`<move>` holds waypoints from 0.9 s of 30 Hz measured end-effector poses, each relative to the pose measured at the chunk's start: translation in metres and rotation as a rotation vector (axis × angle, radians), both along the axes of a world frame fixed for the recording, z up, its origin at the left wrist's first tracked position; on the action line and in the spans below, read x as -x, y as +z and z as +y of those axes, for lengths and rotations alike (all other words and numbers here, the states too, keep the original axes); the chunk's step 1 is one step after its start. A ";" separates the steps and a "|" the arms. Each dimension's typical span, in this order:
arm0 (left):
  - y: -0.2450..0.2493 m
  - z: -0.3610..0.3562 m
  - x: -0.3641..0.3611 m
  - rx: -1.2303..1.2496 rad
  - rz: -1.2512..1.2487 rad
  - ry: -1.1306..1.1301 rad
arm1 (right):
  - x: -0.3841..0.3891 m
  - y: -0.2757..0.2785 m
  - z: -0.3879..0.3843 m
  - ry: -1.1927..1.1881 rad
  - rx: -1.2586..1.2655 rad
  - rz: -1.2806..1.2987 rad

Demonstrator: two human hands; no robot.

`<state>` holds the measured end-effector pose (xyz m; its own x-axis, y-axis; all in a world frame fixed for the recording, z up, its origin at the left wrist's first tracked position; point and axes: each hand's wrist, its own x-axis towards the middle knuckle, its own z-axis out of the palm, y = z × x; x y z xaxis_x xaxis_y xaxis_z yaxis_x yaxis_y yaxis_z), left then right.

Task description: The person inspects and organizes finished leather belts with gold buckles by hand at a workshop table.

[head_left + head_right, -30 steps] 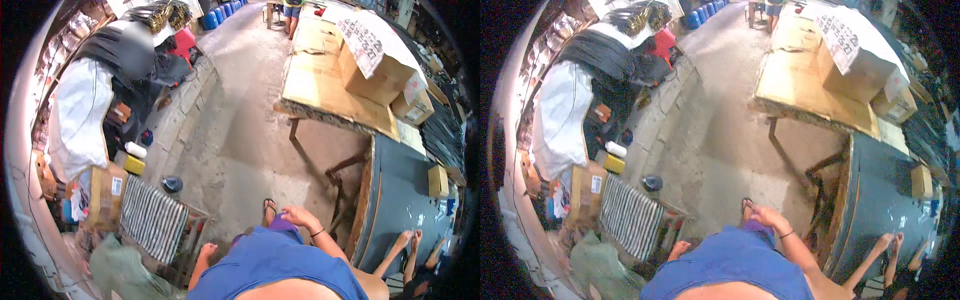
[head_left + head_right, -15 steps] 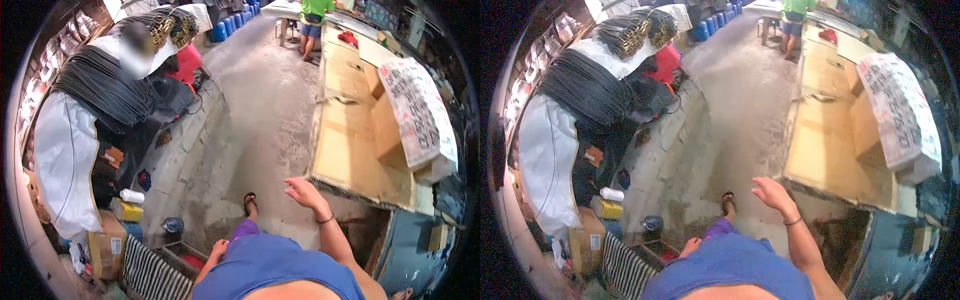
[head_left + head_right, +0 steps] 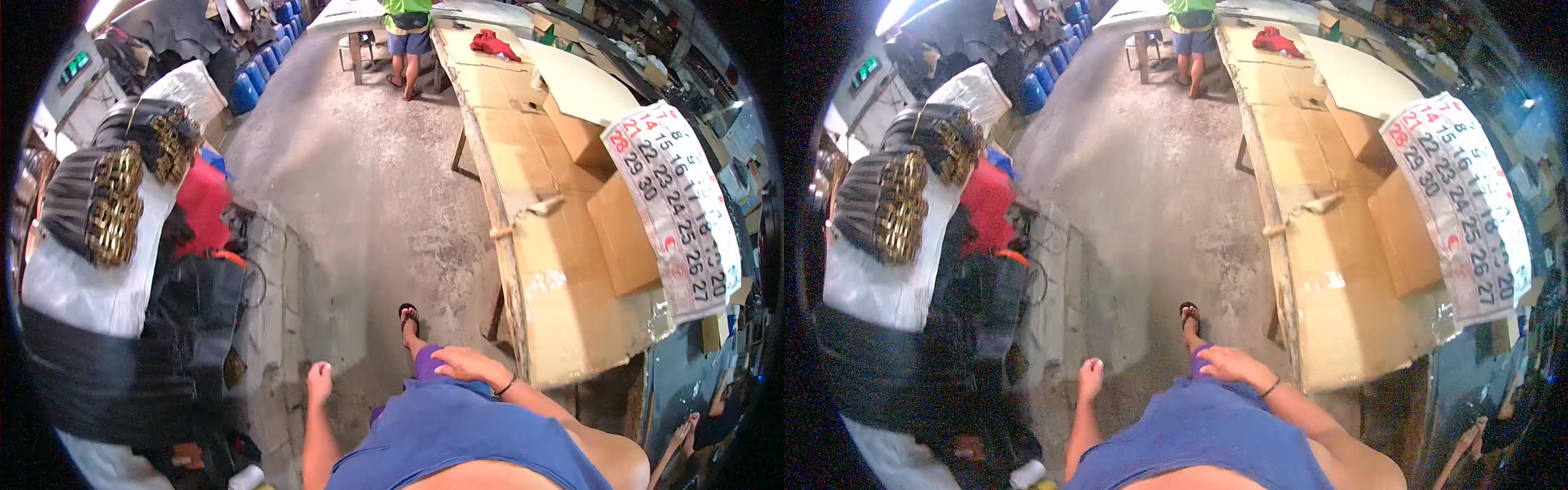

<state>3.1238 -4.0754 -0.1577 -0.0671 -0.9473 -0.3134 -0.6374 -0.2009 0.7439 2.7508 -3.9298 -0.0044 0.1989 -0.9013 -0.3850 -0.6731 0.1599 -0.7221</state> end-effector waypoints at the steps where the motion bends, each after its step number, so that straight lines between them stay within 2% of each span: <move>1: -0.004 -0.014 0.006 0.039 -0.037 -0.051 | 0.005 -0.001 -0.026 0.004 -0.014 -0.014; 2: -0.010 -0.024 0.009 -0.066 -0.087 -0.162 | 0.014 -0.009 -0.052 0.007 0.008 -0.014; 3: -0.010 -0.021 0.020 -0.091 -0.109 -0.110 | 0.022 -0.020 -0.077 -0.009 0.045 -0.013; 5: -0.020 -0.015 0.026 -0.174 -0.282 -0.219 | 0.045 -0.021 -0.135 -0.037 0.067 0.012; 7: -0.028 -0.017 0.020 -0.455 -0.249 -0.327 | 0.074 -0.007 -0.199 -0.046 0.089 -0.007; 8: -0.036 -0.021 0.018 -0.526 -0.275 -0.306 | 0.087 -0.003 -0.225 -0.069 0.081 -0.022; 10: -0.051 -0.040 0.016 -0.592 -0.292 -0.235 | 0.119 -0.013 -0.274 -0.129 0.346 -0.028; 12: -0.065 -0.073 0.015 -0.586 -0.268 -0.153 | 0.153 0.005 -0.320 -0.161 0.348 0.039; 13: -0.069 -0.094 0.019 -0.561 -0.246 -0.115 | 0.169 0.014 -0.339 -0.184 0.371 0.114; 15: -0.055 -0.151 0.045 -0.514 -0.225 -0.062 | 0.195 0.025 -0.375 -0.239 0.411 0.101; 17: -0.015 -0.218 0.087 -0.458 -0.252 -0.013 | 0.215 0.032 -0.407 -0.296 0.451 0.083; 22: -0.039 -0.373 0.162 -0.440 -0.231 -0.059 | 0.254 0.031 -0.486 -0.329 0.264 0.057; 24: -0.041 -0.436 0.197 -0.443 -0.226 -0.172 | 0.272 0.023 -0.515 -0.402 0.265 0.041; 27: -0.059 -0.529 0.241 -0.518 -0.248 -0.221 | 0.312 0.027 -0.551 -0.503 0.373 0.096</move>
